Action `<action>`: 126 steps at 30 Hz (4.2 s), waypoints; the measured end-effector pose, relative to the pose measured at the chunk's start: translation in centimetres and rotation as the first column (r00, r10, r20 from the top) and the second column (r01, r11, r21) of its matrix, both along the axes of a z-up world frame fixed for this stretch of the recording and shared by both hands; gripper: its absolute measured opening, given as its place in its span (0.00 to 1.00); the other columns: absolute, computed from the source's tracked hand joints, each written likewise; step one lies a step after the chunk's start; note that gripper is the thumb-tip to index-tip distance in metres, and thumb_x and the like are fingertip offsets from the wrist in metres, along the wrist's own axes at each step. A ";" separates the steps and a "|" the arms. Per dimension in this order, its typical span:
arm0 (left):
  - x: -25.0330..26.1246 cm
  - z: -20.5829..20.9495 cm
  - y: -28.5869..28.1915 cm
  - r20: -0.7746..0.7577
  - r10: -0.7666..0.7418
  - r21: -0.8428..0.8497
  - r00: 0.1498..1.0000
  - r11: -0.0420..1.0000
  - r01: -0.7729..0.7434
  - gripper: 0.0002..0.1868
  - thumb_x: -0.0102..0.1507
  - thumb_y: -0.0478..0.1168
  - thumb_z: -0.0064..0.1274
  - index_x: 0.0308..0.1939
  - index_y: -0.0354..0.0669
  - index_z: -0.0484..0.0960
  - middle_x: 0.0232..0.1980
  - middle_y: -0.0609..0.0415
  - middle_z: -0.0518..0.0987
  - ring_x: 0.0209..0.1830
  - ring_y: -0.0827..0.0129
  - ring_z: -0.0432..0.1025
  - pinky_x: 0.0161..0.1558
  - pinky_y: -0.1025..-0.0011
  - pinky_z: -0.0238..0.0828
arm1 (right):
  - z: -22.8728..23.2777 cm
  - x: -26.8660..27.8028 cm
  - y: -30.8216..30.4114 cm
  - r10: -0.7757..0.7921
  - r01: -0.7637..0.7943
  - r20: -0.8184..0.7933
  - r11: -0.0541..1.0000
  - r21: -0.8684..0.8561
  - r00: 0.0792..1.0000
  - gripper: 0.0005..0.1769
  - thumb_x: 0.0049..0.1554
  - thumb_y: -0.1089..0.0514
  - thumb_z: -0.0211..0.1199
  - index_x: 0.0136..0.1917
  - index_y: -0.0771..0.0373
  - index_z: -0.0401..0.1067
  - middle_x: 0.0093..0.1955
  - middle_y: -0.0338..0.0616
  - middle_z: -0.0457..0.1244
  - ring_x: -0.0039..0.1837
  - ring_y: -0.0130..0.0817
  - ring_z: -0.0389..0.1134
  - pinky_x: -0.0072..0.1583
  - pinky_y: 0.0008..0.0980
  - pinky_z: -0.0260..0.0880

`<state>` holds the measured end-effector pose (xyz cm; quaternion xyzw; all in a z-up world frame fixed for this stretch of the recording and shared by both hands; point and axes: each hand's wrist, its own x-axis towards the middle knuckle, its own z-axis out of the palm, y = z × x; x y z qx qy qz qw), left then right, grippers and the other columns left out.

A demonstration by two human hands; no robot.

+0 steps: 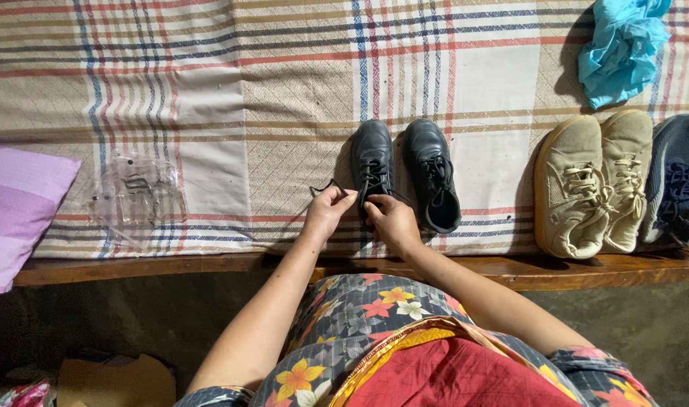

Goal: The person threads and ties shoelaces on a pair of black shoes placed on a bed. They repeatedly pull the laces through eyelets, adjust tension, and tie knots on both shoes.

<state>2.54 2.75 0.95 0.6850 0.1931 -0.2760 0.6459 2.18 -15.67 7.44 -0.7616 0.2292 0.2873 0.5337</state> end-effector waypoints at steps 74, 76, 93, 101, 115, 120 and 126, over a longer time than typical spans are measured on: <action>1.2 33.1 -6.5 0.288 0.258 -0.523 0.922 0.849 -0.074 0.29 0.69 0.39 0.48 0.71 0.32 0.60 0.65 0.47 0.74 0.69 0.64 0.66 0.70 0.65 0.61 | 19.2 7.7 -7.3 -0.558 0.303 -0.136 0.217 0.928 0.818 0.32 0.63 0.33 0.51 0.69 0.57 0.66 0.61 0.39 0.67 0.63 0.36 0.67 0.66 0.45 0.66; 1.4 32.9 -6.7 0.128 0.357 -0.563 0.925 0.794 -0.229 0.30 0.67 0.39 0.46 0.71 0.33 0.58 0.66 0.46 0.74 0.69 0.64 0.66 0.69 0.65 0.60 | 19.0 7.1 -6.8 -0.579 0.318 -0.132 0.232 0.919 0.804 0.31 0.64 0.33 0.51 0.68 0.58 0.66 0.60 0.40 0.68 0.60 0.35 0.68 0.64 0.44 0.67; 2.5 22.4 -2.9 -0.269 0.542 -0.591 0.796 0.560 -0.580 0.13 0.66 0.34 0.52 0.54 0.34 0.78 0.46 0.47 0.80 0.43 0.62 0.74 0.50 0.62 0.74 | 19.1 6.1 -2.5 -0.531 0.167 0.057 0.364 0.916 0.846 0.23 0.66 0.43 0.52 0.68 0.55 0.65 0.63 0.38 0.66 0.62 0.32 0.66 0.63 0.40 0.65; 1.3 26.1 -1.4 0.025 0.464 -0.544 0.886 0.749 -0.377 0.16 0.64 0.31 0.52 0.56 0.39 0.79 0.52 0.53 0.81 0.50 0.68 0.75 0.55 0.68 0.72 | 20.2 8.2 -7.6 -0.160 -0.041 0.577 0.947 0.319 0.801 0.32 0.60 0.45 0.64 0.73 0.60 0.62 0.65 0.44 0.66 0.65 0.30 0.67 0.65 0.37 0.67; 1.0 25.6 -1.6 0.477 -0.043 0.131 0.878 0.991 -0.023 0.10 0.71 0.35 0.55 0.54 0.35 0.85 0.43 0.52 0.83 0.42 0.77 0.73 0.47 0.75 0.73 | 19.9 7.7 -4.4 -0.670 0.519 -0.097 0.466 0.717 0.736 0.18 0.58 0.52 0.66 0.57 0.64 0.71 0.47 0.43 0.70 0.44 0.31 0.73 0.46 0.31 0.75; 1.7 25.1 -1.3 0.137 0.215 -0.440 0.967 0.888 -0.135 0.13 0.67 0.31 0.52 0.55 0.33 0.81 0.51 0.55 0.84 0.50 0.76 0.76 0.57 0.75 0.70 | 19.5 8.4 -4.4 -0.655 0.500 -0.077 0.491 0.714 0.752 0.17 0.58 0.53 0.66 0.56 0.65 0.71 0.47 0.45 0.70 0.44 0.30 0.74 0.46 0.30 0.77; 2.0 22.9 -0.2 -0.035 -0.057 -0.264 0.998 0.964 0.046 0.15 0.68 0.34 0.47 0.56 0.34 0.79 0.48 0.52 0.84 0.43 0.72 0.79 0.45 0.68 0.79 | 15.9 11.0 -5.1 -0.477 0.422 -0.017 0.760 0.494 0.879 0.19 0.58 0.52 0.67 0.58 0.67 0.73 0.44 0.46 0.70 0.42 0.33 0.72 0.44 0.31 0.73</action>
